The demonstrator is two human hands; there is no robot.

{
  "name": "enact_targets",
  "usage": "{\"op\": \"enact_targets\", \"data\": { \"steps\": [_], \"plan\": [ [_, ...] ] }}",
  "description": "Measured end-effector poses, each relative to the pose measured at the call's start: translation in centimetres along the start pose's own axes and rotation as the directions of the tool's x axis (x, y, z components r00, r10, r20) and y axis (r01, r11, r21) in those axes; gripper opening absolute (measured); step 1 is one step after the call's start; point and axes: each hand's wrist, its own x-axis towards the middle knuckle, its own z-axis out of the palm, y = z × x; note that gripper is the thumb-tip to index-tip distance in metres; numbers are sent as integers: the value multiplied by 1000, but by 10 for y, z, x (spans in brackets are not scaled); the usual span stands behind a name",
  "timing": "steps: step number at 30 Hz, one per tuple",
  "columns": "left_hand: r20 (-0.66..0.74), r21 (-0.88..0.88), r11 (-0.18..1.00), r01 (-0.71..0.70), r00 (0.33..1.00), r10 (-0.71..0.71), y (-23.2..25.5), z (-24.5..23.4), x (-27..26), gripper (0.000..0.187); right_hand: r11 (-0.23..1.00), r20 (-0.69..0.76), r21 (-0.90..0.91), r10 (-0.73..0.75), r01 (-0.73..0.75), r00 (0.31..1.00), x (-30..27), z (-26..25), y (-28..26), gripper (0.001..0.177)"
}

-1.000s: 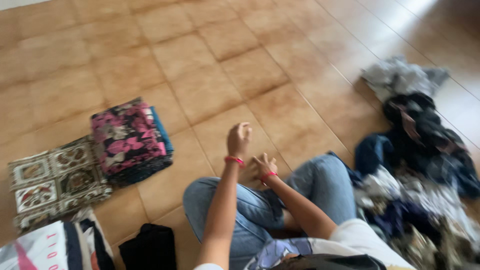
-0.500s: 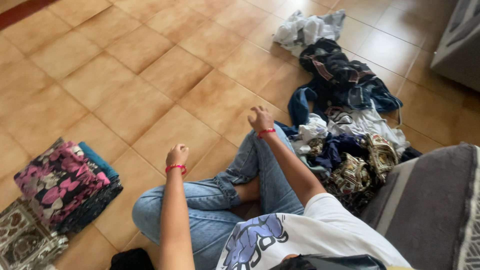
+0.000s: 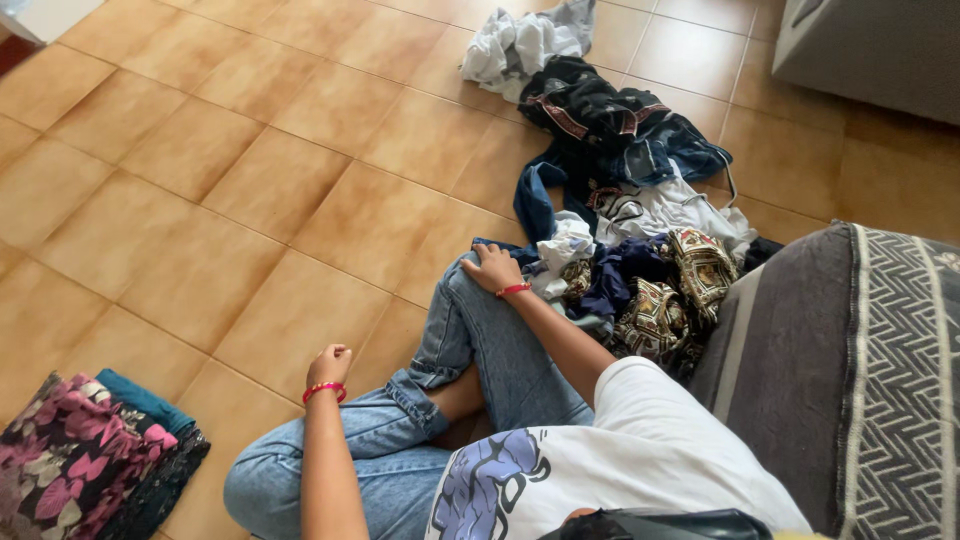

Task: The person folds clothes on the floor, including a pair of jeans and a black patterned garment, and places them into stacks.

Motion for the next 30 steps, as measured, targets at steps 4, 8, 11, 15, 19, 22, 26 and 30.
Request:
{"op": "enact_targets", "data": {
  "steps": [4,8,11,15,19,22,26,30],
  "plan": [
    [2,19,1000,11,1000,-11,-2,-1,0,39,990,-115,138,13,3,993,11,19,20,69],
    [9,35,999,19,1000,-20,-2,0,0,39,889,-468,444,125,110,875,48,18,50,72],
    [22,34,999,-16,1000,15,-2,0,1,40,799,-418,568,487,-198,767,72,-3,80,51],
    [18,53,997,-61,998,60,0,5,9,41,647,-199,667,632,-369,749,97,-22,108,34],
    [33,58,995,-82,996,80,3,10,19,43,310,98,912,471,-268,877,140,-28,72,29],
    [31,50,997,-63,998,62,4,9,26,44,245,-152,965,232,93,961,168,-38,15,27],
    [12,18,998,-64,998,64,4,11,27,46,49,-374,927,122,371,919,160,-61,-79,25],
    [-41,-102,993,-60,998,56,3,12,33,59,60,-412,897,-240,437,879,82,-83,-192,35]
  ]
}}
